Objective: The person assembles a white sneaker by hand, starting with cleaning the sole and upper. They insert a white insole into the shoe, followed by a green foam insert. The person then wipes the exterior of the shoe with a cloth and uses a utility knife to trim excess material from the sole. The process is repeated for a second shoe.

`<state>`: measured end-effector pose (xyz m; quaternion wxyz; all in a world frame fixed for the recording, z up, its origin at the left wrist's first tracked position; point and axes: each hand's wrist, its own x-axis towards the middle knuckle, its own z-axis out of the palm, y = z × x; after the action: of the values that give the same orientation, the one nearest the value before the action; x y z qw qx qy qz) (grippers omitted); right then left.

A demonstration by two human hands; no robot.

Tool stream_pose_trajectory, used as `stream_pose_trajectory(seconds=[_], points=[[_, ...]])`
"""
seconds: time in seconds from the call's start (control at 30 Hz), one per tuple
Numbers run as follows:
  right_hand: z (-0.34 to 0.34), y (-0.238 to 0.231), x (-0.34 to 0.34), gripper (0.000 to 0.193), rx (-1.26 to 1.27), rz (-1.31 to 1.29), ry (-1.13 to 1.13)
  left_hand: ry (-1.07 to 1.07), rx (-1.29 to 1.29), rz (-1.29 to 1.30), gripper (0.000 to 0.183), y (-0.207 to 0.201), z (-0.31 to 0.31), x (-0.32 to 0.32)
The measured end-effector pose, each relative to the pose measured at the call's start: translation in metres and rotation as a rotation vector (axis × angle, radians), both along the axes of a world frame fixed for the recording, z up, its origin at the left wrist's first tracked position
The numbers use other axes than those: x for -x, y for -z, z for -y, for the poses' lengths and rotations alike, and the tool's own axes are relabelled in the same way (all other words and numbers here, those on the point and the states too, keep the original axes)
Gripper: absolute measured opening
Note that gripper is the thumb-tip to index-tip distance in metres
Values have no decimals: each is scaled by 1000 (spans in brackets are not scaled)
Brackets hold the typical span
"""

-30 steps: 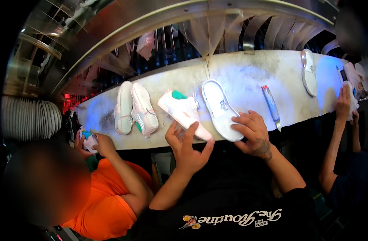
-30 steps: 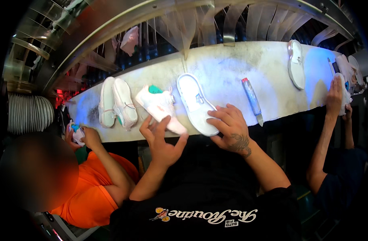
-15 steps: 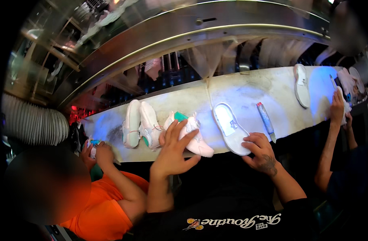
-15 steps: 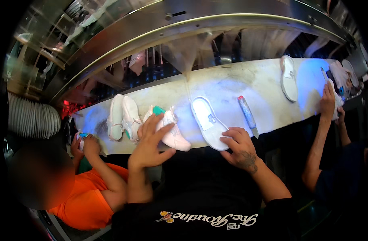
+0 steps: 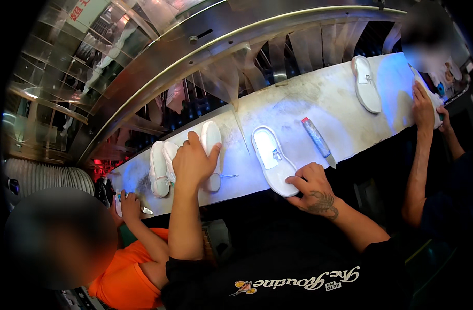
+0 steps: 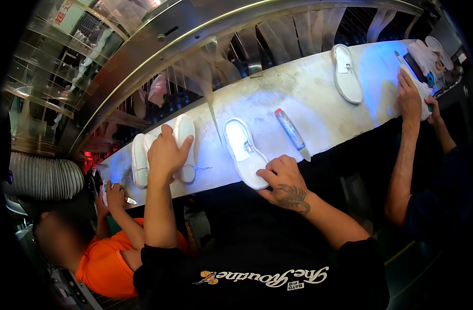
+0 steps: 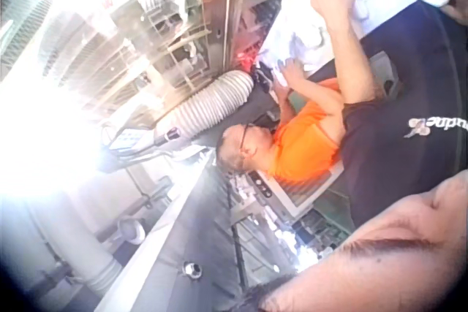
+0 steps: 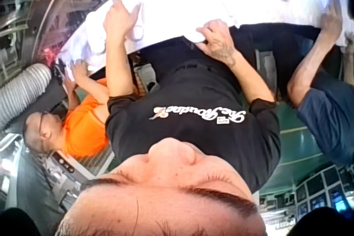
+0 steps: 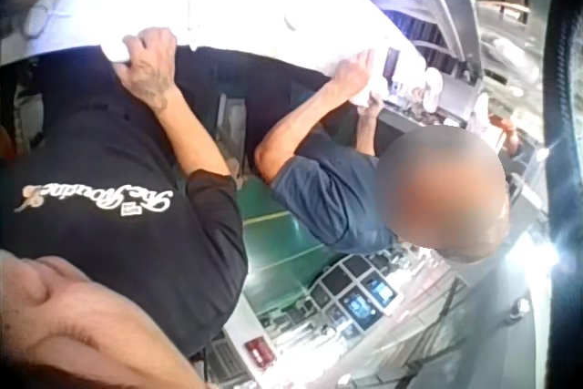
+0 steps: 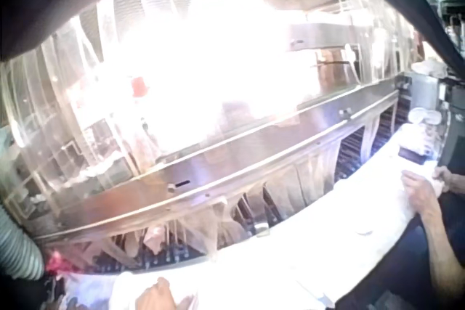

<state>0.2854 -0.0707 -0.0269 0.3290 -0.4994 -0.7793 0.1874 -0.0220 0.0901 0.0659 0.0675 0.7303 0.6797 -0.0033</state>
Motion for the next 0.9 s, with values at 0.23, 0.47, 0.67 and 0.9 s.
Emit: stream_pose_trajectory(seconds=[0.23, 0.47, 0.67, 0.9], points=[[-17, -3, -7, 45, 94, -281, -50, -70, 157, 271, 74, 29, -11, 39], [-72, -7, 3, 64, 17, -80, -31, 126, -204, 316, 68, 36, 19, 17], [-91, 13, 16, 56, 13, -18, -106, 534, -135, -89, 45, 19, 48, -31], [-87, 22, 14, 41, -38, -189, -61, 510, 11, 44, 12, 30, 54, -22]])
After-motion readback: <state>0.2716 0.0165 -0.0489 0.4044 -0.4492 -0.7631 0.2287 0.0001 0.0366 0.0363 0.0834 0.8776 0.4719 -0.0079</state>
